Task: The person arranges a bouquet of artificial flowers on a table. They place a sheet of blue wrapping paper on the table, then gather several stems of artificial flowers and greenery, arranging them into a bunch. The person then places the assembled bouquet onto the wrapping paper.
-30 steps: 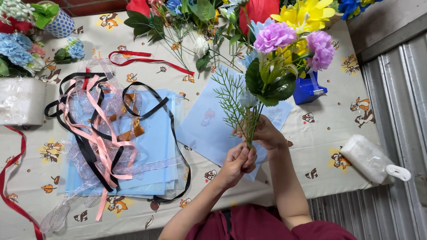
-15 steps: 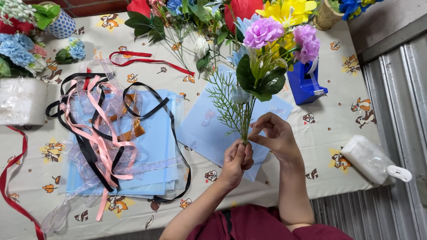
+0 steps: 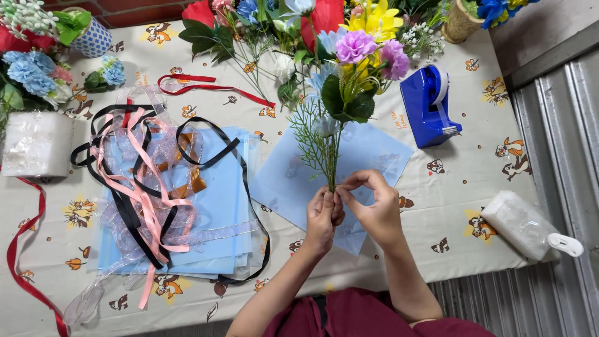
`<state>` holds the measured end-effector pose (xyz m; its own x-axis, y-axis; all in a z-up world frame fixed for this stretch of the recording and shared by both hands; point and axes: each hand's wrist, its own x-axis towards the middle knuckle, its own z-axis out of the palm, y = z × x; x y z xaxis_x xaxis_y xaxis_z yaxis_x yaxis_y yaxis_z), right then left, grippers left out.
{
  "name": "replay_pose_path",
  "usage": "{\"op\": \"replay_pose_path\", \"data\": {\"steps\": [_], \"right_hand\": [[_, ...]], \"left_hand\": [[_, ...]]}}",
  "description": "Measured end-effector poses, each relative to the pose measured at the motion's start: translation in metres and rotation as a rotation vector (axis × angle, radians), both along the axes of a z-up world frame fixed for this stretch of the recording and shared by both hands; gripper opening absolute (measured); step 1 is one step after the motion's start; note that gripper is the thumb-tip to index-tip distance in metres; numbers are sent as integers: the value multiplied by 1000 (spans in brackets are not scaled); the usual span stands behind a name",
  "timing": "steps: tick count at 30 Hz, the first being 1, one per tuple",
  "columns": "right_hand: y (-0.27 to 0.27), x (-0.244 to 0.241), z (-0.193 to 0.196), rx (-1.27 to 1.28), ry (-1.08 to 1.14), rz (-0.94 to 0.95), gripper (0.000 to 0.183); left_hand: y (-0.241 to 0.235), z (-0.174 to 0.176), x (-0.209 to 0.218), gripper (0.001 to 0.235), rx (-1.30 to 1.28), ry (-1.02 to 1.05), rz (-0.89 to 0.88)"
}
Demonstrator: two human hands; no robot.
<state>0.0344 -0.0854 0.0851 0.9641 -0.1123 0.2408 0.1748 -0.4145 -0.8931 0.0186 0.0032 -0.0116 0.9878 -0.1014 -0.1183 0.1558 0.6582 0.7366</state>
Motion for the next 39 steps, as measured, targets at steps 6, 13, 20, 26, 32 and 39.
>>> {"op": "replay_pose_path", "data": {"steps": [6,13,20,26,32,39], "right_hand": [[5,0,-7,-186,-174,-43,15],[11,-7,-3,-336,-244,-11,16],[22,-19,-6,-689,-325,119,19],[20,-22,3,-887,-316,187,10],[6,-7,-5,-512,-158,207,9],[2,6,-38,-350,-45,115,23]], "left_hand": [[-1,-6,6,28,155,-84,33],[-3,-3,5,27,258,-55,105],[-1,-19,12,22,446,-6,176],[6,-3,15,22,609,-56,191],[10,0,17,25,621,-57,206],[10,7,11,24,816,-141,201]]}}
